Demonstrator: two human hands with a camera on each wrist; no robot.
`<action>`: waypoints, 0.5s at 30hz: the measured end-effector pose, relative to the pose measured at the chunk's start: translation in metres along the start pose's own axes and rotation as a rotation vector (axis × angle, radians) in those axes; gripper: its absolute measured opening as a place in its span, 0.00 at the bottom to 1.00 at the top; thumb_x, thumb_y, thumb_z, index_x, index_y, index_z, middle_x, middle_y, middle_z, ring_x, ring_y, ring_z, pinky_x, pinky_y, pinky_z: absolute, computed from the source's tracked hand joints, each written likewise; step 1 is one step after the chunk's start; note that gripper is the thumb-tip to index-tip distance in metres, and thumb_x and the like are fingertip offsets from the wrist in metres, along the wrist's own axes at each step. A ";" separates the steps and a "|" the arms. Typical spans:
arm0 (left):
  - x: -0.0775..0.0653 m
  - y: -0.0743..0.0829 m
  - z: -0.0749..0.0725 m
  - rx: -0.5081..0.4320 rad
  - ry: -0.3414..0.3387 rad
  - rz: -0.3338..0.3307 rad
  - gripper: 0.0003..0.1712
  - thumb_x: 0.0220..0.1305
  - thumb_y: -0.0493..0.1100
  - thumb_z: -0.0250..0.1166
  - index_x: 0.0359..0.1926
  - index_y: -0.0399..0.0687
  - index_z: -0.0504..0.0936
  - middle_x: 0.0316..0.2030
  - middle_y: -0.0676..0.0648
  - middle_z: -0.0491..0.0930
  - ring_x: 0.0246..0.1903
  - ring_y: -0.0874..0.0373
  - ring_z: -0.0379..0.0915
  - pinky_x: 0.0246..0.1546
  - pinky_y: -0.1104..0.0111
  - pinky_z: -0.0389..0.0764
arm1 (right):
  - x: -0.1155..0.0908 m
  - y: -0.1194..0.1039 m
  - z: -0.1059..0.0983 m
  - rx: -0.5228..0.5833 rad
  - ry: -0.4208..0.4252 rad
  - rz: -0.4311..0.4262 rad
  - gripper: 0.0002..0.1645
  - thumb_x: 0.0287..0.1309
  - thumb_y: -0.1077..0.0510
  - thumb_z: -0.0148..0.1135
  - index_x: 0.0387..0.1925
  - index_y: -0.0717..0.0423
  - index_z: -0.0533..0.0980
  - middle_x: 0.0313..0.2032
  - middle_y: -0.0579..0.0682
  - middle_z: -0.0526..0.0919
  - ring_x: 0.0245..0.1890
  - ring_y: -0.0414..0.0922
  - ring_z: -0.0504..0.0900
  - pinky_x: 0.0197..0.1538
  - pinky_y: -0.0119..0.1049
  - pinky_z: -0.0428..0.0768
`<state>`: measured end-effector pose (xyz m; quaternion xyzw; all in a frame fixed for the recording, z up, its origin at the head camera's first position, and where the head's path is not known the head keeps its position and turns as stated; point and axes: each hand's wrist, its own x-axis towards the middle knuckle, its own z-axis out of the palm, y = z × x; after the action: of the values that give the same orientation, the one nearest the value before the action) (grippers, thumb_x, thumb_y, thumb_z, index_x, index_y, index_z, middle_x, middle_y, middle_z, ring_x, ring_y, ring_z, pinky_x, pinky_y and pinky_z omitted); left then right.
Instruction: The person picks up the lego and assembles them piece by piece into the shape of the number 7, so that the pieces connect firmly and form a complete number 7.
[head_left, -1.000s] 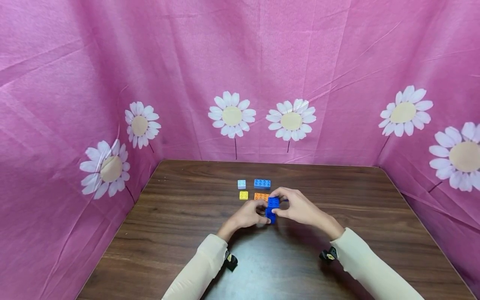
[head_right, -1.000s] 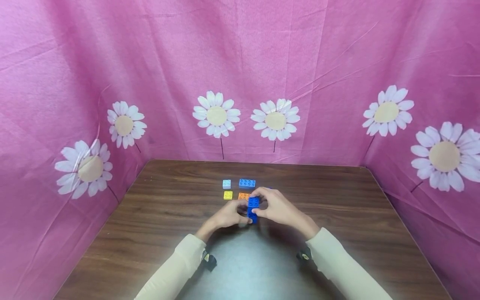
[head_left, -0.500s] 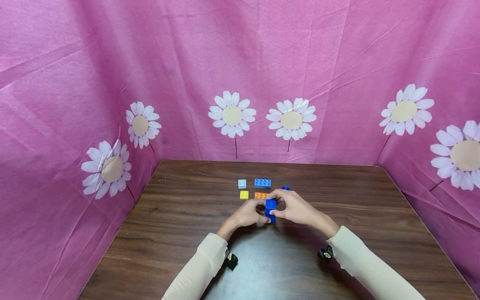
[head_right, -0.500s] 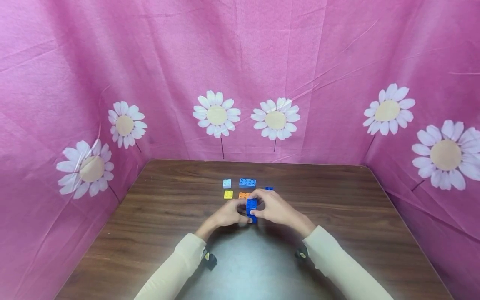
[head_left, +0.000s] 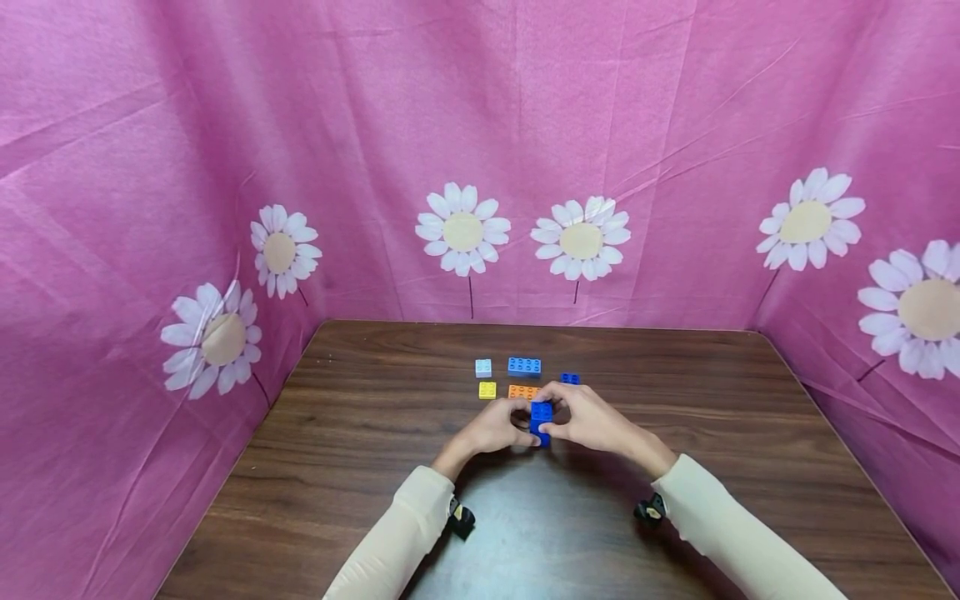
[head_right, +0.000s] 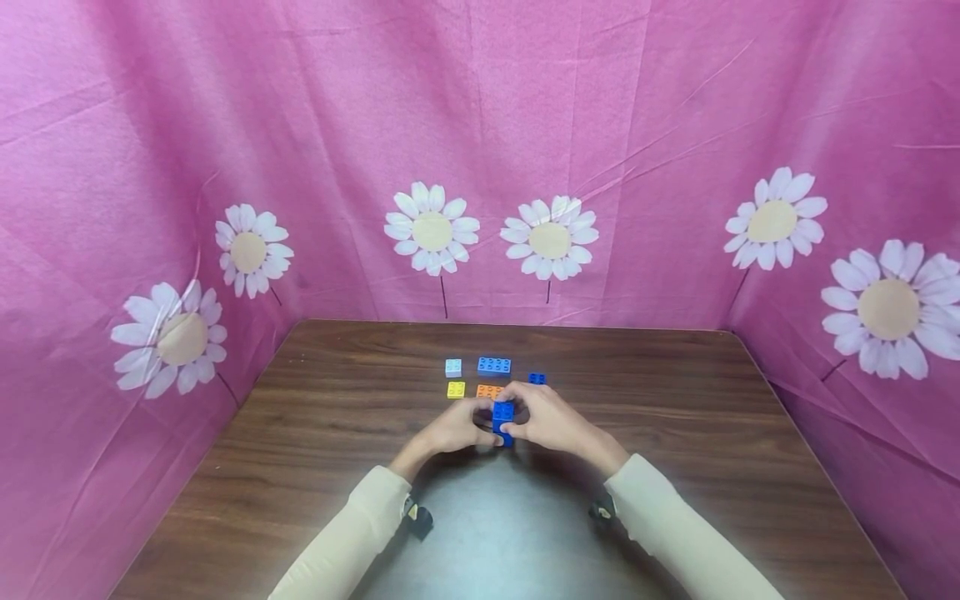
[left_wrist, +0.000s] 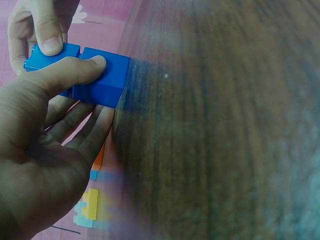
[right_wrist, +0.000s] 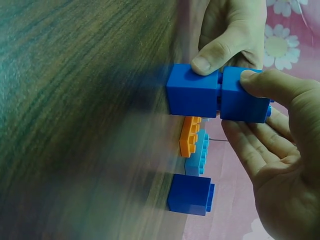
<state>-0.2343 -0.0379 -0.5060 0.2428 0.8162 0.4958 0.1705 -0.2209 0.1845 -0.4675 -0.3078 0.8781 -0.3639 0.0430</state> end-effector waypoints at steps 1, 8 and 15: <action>0.000 0.000 0.000 -0.009 -0.002 0.000 0.20 0.59 0.34 0.79 0.52 0.38 0.86 0.49 0.43 0.89 0.47 0.59 0.86 0.46 0.75 0.85 | 0.000 0.000 0.000 -0.002 0.000 0.000 0.20 0.63 0.59 0.77 0.54 0.55 0.80 0.49 0.51 0.88 0.46 0.48 0.88 0.48 0.45 0.90; 0.001 -0.002 -0.001 -0.045 -0.014 -0.004 0.20 0.60 0.34 0.78 0.53 0.39 0.86 0.50 0.43 0.88 0.50 0.54 0.87 0.50 0.71 0.87 | -0.001 0.000 0.002 0.000 0.017 0.007 0.18 0.62 0.59 0.78 0.50 0.53 0.80 0.48 0.50 0.88 0.48 0.48 0.88 0.51 0.50 0.89; 0.002 -0.003 -0.001 -0.051 -0.015 -0.007 0.20 0.60 0.34 0.78 0.53 0.38 0.86 0.51 0.43 0.87 0.52 0.52 0.86 0.54 0.68 0.87 | 0.000 0.001 0.003 -0.013 0.034 0.002 0.17 0.61 0.59 0.78 0.48 0.52 0.80 0.47 0.49 0.89 0.47 0.46 0.88 0.50 0.47 0.89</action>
<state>-0.2374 -0.0383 -0.5085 0.2392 0.8028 0.5141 0.1843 -0.2206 0.1827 -0.4702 -0.3008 0.8813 -0.3634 0.0264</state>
